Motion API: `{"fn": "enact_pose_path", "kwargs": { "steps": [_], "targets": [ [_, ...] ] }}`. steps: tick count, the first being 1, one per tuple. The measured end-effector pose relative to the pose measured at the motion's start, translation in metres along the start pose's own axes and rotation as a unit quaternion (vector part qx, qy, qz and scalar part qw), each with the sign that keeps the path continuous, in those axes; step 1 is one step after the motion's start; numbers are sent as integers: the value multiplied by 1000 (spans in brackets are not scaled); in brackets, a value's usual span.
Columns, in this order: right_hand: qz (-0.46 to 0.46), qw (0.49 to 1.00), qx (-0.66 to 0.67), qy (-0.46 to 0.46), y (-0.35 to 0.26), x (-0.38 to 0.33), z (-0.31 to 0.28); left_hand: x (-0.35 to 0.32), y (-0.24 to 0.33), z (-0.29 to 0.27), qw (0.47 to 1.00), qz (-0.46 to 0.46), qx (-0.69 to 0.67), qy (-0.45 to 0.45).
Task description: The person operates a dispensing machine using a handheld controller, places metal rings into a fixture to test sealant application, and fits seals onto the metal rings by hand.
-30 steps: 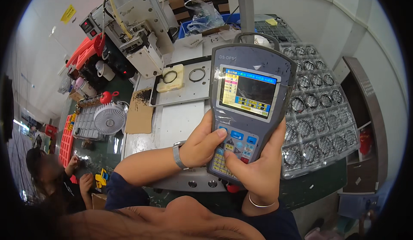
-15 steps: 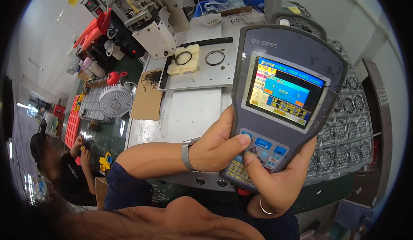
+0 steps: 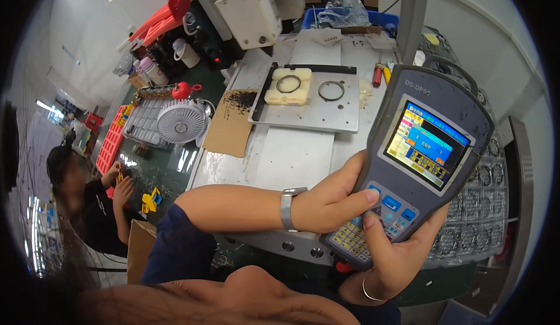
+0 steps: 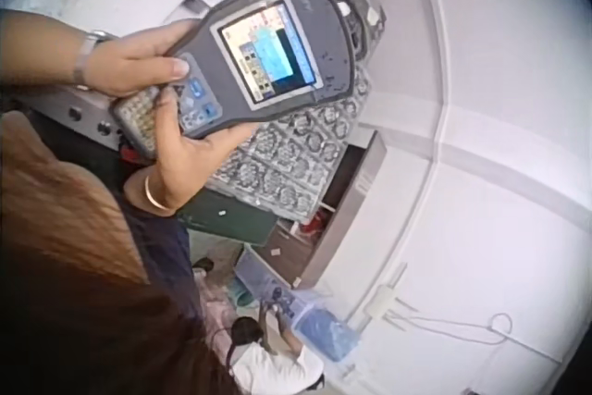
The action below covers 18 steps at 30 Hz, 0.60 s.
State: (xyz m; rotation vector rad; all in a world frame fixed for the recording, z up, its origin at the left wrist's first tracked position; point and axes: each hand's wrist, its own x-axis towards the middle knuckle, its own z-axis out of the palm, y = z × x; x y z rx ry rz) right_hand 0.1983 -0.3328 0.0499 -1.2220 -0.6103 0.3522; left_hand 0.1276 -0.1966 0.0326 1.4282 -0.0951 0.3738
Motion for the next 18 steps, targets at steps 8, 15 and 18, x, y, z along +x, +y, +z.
{"fn": "enact_pose_path", "kwargs": {
  "steps": [8, 15, 18],
  "targets": [
    [-33, 998, -41, -18, 3, 1, -2, 0, -2, 3, 999, 33, 25, 20],
    [-73, 993, -91, -24, 7, 2, -7, 2, -6, 7, 996, 73, 14, 47],
    [-52, 997, -49, -21, 9, 0, -8, 2, -8, 6, 997, 67, 10, 34]
  ]
}}
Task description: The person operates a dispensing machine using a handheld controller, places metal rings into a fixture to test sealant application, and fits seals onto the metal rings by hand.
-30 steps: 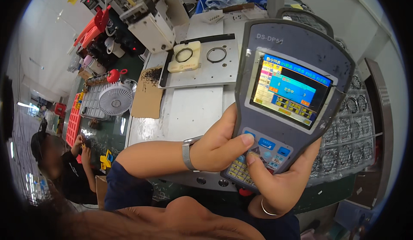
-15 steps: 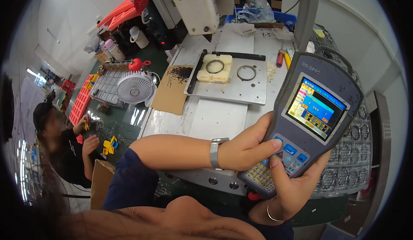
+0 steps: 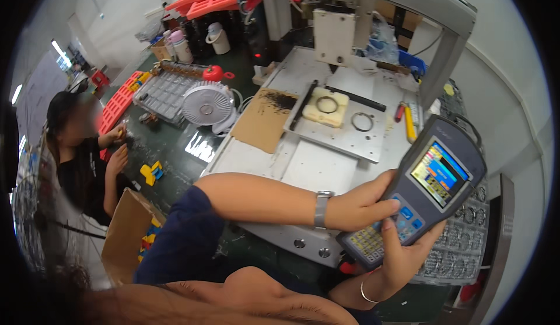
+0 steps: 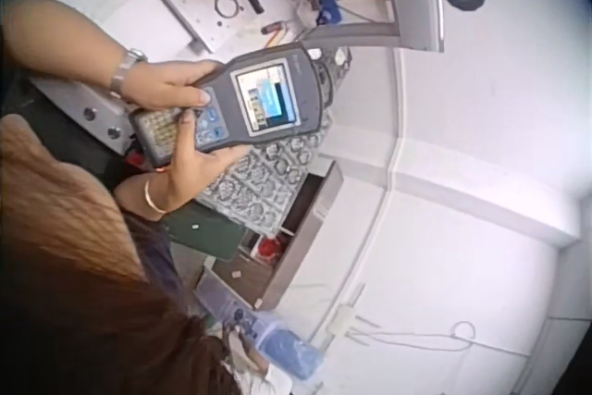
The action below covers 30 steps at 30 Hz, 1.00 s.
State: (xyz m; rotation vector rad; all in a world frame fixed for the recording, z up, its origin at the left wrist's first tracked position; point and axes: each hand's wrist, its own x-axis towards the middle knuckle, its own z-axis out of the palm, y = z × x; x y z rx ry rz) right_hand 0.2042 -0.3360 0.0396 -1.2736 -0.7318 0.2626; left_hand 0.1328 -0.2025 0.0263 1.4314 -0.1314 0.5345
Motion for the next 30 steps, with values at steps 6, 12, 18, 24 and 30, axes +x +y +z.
{"fn": "enact_pose_path", "kwargs": {
  "steps": [6, 12, 18, 24, 30],
  "targets": [
    [-5, 999, -37, 10, 2, -1, -2, 0, -2, 0, 1000, 11, 3, 14],
    [-29, 997, -71, -6, 5, 3, -5, 2, 2, 3, 1000, 5, -2, 15],
    [12, 999, -33, 2, 4, 1, -1, -1, -1, 0, 999, 8, -40, -4],
    [-27, 999, -6, -16, -7, 2, 3, 1, -5, 0, 999, 25, 14, 17],
    [-14, 998, 59, -34, -6, 4, 9, -3, 3, -1, 999, -42, -17, 13]
  ]
}}
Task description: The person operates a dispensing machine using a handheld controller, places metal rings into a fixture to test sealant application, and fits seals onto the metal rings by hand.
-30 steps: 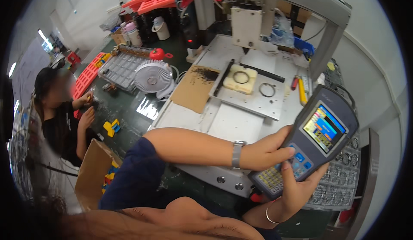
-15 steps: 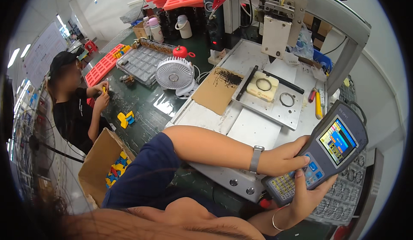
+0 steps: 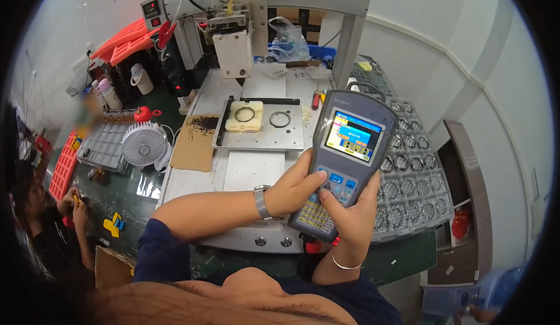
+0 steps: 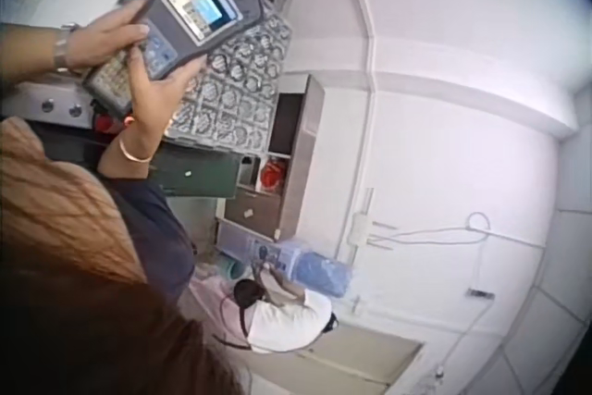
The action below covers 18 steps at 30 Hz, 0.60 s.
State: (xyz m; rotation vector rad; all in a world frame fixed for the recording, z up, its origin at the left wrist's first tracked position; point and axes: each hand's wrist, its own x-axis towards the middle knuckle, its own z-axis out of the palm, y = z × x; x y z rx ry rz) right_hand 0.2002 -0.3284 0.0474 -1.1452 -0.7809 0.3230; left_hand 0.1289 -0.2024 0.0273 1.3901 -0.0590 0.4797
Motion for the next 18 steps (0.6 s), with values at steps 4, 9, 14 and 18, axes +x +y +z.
{"fn": "enact_pose_path", "kwargs": {
  "steps": [4, 9, 14, 18],
  "targets": [
    [-7, 999, -31, -9, -1, 0, 0, 1, -1, 0, 1000, 14, 0, -5],
    [-8, 1000, -30, 3, -1, 0, 0, 1, -1, 0, 1000, 14, 6, 4],
    [3, 1000, -30, -1, 2, -1, -2, 1, -1, 0, 1000, 8, 1, 6],
    [-13, 1000, -12, -5, 3, 0, -2, 2, -3, 0, 1000, 16, -4, 3]
  ]
}}
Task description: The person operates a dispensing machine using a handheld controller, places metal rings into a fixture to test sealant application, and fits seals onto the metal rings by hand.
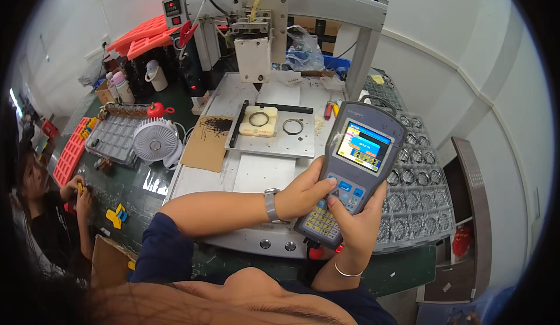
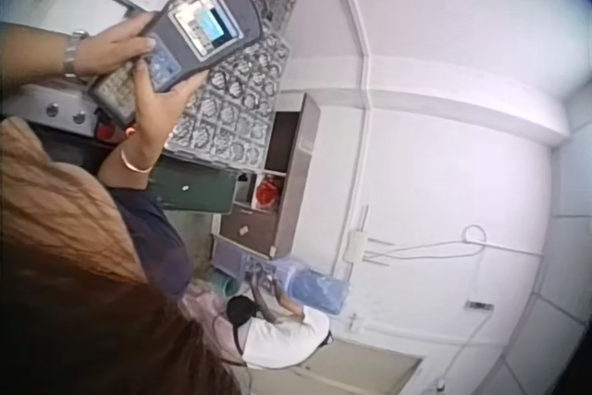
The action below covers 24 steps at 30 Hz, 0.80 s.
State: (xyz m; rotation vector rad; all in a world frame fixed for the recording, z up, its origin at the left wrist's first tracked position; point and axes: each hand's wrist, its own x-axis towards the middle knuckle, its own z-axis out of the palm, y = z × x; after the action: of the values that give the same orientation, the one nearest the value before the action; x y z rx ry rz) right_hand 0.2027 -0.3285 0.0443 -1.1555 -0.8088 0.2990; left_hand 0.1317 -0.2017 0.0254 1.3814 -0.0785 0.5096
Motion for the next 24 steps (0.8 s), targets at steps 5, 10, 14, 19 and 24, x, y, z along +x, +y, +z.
{"fn": "enact_pose_path", "kwargs": {
  "steps": [5, 10, 14, 19, 24],
  "targets": [
    [6, 1000, -18, 9, -2, 0, 1, 2, -2, -1, 1000, 13, 12, -14],
    [22, 999, -38, 22, -2, -3, 0, 1, -6, 1, 1000, 11, -4, 0],
    [30, 998, -25, 38, -2, -4, 1, 1, -7, 1, 999, 41, 32, 12],
    [41, 997, -52, 42, -4, -4, 2, 1, -4, 2, 998, 39, 34, 25],
    [36, 998, -27, 43, -4, -4, 2, 0, -2, 2, 999, 26, 24, 15]
  ]
}}
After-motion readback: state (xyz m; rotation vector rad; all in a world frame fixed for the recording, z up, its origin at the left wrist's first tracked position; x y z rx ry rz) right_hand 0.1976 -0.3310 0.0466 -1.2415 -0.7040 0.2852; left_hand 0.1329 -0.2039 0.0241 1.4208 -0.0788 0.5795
